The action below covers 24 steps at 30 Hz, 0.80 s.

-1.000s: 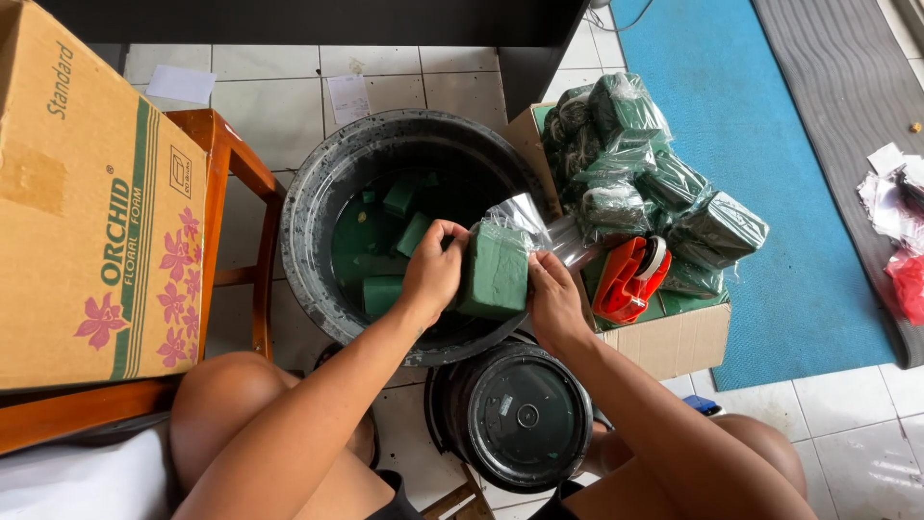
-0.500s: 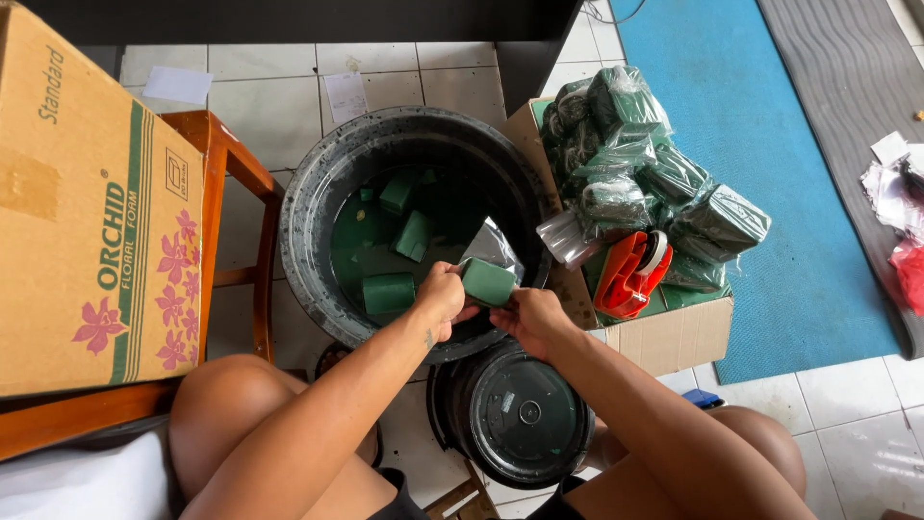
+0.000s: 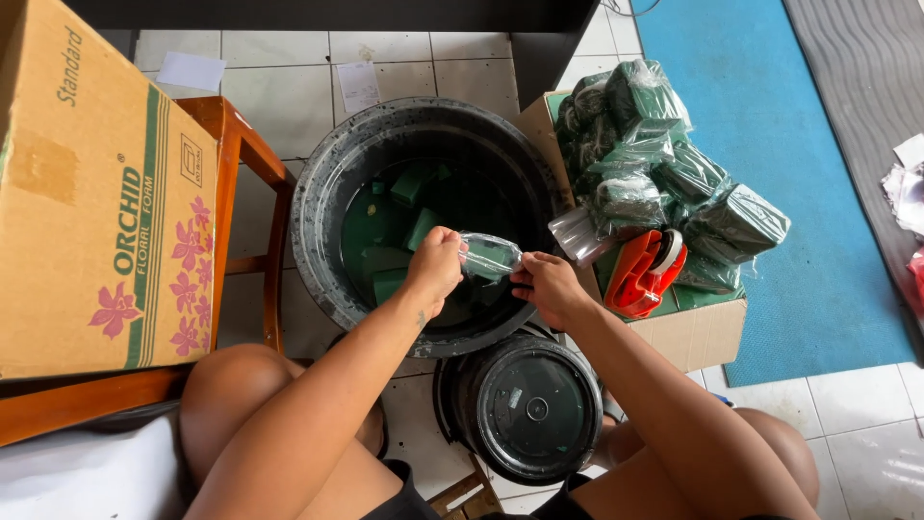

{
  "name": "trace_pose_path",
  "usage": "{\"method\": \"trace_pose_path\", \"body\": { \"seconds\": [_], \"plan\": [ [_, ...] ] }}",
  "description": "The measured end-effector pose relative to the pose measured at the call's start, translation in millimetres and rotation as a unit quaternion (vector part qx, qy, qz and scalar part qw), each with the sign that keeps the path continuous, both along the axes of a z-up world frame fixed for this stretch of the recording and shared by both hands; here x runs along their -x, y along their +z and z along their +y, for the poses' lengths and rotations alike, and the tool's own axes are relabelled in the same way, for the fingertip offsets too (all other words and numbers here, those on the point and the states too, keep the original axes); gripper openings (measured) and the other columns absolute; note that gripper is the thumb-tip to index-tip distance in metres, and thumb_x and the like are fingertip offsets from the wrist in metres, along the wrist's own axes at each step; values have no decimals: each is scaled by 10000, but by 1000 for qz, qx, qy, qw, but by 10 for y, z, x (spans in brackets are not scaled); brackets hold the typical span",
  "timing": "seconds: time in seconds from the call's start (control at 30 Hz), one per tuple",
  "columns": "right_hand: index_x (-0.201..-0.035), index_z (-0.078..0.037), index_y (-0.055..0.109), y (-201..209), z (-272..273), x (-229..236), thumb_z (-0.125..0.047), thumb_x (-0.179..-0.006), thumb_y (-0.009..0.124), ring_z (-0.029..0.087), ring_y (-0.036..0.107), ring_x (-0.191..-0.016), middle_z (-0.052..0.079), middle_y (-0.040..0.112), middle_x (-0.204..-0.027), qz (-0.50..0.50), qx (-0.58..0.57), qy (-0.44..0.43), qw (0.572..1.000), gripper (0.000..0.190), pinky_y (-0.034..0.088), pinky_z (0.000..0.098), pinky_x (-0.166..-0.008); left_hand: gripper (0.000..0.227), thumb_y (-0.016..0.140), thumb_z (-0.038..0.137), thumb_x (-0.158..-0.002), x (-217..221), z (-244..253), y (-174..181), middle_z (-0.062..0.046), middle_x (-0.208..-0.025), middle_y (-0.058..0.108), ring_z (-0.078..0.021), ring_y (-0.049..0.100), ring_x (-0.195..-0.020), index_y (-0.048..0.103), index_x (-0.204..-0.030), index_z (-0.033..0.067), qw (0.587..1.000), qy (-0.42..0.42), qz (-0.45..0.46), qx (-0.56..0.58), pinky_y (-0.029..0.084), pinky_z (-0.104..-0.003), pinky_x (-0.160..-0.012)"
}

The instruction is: The person sits on the floor and repeatedly takes green floral foam blocks from a bucket of water, places them into clear plastic bags, and seals the bags using a handheld tape dispenser. The sealed packages are stacked on a nearby cardboard box.

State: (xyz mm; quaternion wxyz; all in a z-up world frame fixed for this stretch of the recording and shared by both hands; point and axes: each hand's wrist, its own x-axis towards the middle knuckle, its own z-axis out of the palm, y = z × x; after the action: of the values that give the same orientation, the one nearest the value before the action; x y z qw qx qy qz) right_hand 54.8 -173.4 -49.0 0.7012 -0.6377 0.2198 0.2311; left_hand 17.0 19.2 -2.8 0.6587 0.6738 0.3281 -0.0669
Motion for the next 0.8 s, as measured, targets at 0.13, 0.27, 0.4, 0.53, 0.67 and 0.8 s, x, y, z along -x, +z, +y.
{"method": "trace_pose_path", "body": {
  "seconds": [0.13,0.27,0.4,0.53,0.67,0.8],
  "plan": [
    [-1065,6,634,-57,16,-108,-198,-1050,550,237,704,-771,117,622,-902,-49,48,46,997,221,630,381,-607,295,393,365,-1042,-63,44,-172,-92,-994,734,-335,698,-1056,586,-1030,143,987,-70,14,-142,588,-475,-848],
    [-995,-106,613,-461,-120,-197,-253,-1042,502,319,730,-737,114,708,-784,-232,273,223,907,190,588,436,-568,221,391,351,-1056,-82,-105,-525,-150,-1047,717,-380,683,-1118,498,-1085,160,968,-115,-1,-224,543,-519,-956],
    [-1102,-148,431,-252,-28,-104,-96,-1011,500,429,692,-767,177,634,-765,-372,384,306,787,125,534,564,-612,129,363,137,-1023,87,-21,-220,-182,-974,709,-442,695,-1066,464,-1065,206,926,-249,-59,-278,549,-521,-937],
    [-998,-223,574,-525,-3,-102,-184,-971,536,341,722,-833,53,673,-823,-421,423,396,698,61,598,460,-669,281,375,139,-966,77,132,-950,-103,-867,644,-419,703,-972,615,-861,241,864,-328,-136,-356,585,-469,-836],
    [-829,-248,708,-864,185,-222,-236,-867,535,275,738,-786,25,673,-835,-396,526,502,560,177,627,415,-671,324,326,302,-994,-101,39,-1945,-37,-1265,552,-327,515,-1268,627,-1076,214,872,-310,20,-379,435,-434,-1080],
    [-739,-200,776,-1669,447,-351,-276,-768,555,275,761,-746,41,718,-686,-222,547,475,652,235,630,423,-623,378,424,157,-927,-173,135,-1867,-144,-1064,756,-356,685,-1141,798,-970,127,781,-423,69,-454,565,-468,-967]
  ]
}}
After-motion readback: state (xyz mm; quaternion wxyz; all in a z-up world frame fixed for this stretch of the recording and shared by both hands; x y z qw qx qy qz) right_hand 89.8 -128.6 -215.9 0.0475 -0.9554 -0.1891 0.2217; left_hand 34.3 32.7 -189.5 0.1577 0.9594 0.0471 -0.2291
